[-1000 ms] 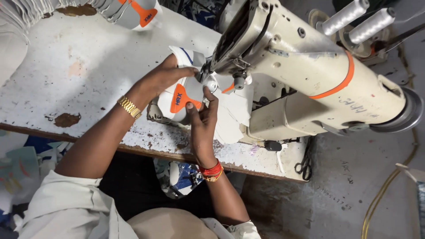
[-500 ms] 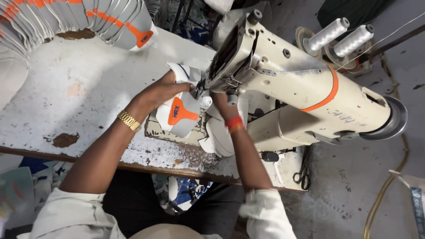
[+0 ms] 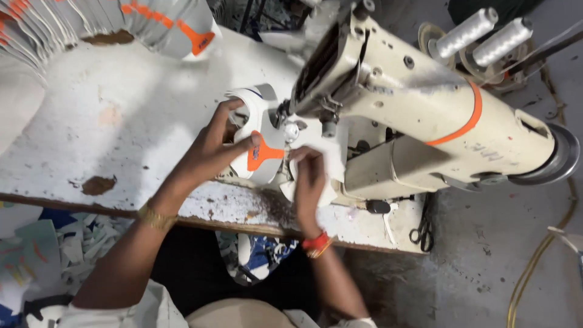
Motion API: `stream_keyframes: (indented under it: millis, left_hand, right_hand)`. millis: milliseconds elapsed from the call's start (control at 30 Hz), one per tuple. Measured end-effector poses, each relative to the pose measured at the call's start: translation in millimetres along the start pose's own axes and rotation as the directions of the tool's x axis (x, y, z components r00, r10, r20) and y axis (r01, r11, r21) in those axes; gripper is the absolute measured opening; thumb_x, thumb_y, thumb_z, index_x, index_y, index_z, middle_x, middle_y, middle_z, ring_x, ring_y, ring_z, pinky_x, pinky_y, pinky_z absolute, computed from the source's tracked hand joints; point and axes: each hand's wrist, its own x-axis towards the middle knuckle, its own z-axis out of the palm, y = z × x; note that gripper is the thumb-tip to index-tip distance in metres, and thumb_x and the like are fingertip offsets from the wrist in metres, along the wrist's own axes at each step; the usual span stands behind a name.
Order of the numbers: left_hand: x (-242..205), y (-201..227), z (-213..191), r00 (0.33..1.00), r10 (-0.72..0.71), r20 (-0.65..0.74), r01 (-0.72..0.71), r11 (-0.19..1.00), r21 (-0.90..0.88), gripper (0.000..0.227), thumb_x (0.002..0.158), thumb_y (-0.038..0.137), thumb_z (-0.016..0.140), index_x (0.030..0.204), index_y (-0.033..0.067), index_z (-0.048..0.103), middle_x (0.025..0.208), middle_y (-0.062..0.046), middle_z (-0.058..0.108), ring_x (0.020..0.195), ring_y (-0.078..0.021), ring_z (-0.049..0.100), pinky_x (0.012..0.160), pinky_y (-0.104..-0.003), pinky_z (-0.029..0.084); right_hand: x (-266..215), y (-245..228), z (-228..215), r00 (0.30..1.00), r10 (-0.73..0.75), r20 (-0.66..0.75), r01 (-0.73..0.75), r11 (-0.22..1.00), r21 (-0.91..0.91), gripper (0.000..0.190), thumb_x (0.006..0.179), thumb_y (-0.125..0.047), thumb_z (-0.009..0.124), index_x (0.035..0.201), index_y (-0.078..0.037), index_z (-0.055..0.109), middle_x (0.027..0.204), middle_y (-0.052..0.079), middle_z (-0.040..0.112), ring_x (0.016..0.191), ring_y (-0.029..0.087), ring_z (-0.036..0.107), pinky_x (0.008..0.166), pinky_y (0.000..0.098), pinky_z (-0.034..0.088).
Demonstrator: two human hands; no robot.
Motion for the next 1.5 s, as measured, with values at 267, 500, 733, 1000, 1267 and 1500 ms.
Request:
stream_keyframes:
  millis: [267,500,733,1000,1267,1500]
  left_hand:
    - [-49,11,23,0.979,-0.101,-0.179,0.15,0.945,0.29,0.077,0.102,0.041,0.062,0.165,0.0154,0.026,0.073,-0.022,0.066,0.049,-0.0194,0.059,0.051,-0.034,0.042]
    - [-49,35,22,0.969,0.241,-0.05,-0.226,0.951,0.212,0.067,0.095,0.028,0.072,0.151,0.0055,0.043,0.146,-0.018,0.06,0.111,-0.0266,0.059,0.092,-0.037,0.047]
    - [-42,4,22,0.987,0.159,-0.008,-0.157,0.969,-0.189,0.064,0.09,0.014,0.076,0.148,0.0049,0.049,0.147,-0.009,0.057,0.138,-0.0185,0.05,0.115,-0.035,0.042]
    - [-26,-3,7,0.997,0.049,0.056,-0.025,0.93,-0.367,0.067,0.085,0.015,0.077,0.146,0.008,0.05,0.148,-0.005,0.052,0.129,-0.0159,0.052,0.106,-0.033,0.048]
    - [15,-19,24,0.997,0.074,-0.032,-0.08,0.929,-0.36,0.064,0.088,0.011,0.076,0.146,0.0065,0.047,0.148,-0.01,0.049,0.138,-0.0177,0.048,0.115,-0.033,0.043]
    - [48,-21,28,0.995,0.007,-0.099,-0.055,0.873,-0.485,0.059,0.087,0.001,0.069,0.142,0.0036,0.047,0.134,-0.011,0.055,0.117,-0.0162,0.057,0.098,-0.03,0.05]
  right_hand:
    - [-90,-36,23,0.955,0.29,0.065,-0.292,0.875,0.387,0.023,0.097,0.0,0.065,0.116,-0.007,0.055,0.097,0.003,0.071,0.088,0.006,0.06,0.081,0.0225,0.049]
    - [-96,-66,14,0.911,0.386,0.148,-0.396,0.71,0.582,0.015,0.094,0.003,0.068,0.106,-0.002,0.06,0.096,0.008,0.076,0.087,0.01,0.067,0.081,0.0268,0.054]
    - [-113,-50,25,0.928,0.35,0.129,-0.361,0.755,0.547,0.016,0.095,0.004,0.071,0.105,-0.002,0.059,0.089,0.002,0.068,0.08,0.008,0.061,0.073,0.025,0.053]
    - [-106,-53,46,0.974,0.223,0.04,-0.226,0.947,0.228,0.019,0.094,0.003,0.073,0.099,-0.005,0.055,0.088,-0.002,0.054,0.08,0.004,0.048,0.071,0.021,0.046]
    - [-51,-46,43,0.981,0.192,0.018,-0.188,0.933,0.306,0.016,0.094,0.006,0.067,0.105,-0.003,0.059,0.086,-0.003,0.054,0.08,0.005,0.05,0.078,0.0221,0.05]
    - [-20,-32,43,0.978,0.192,0.074,-0.206,0.9,0.384,0.018,0.097,0.008,0.062,0.112,0.0,0.059,0.086,-0.002,0.061,0.081,0.005,0.056,0.079,0.0219,0.05]
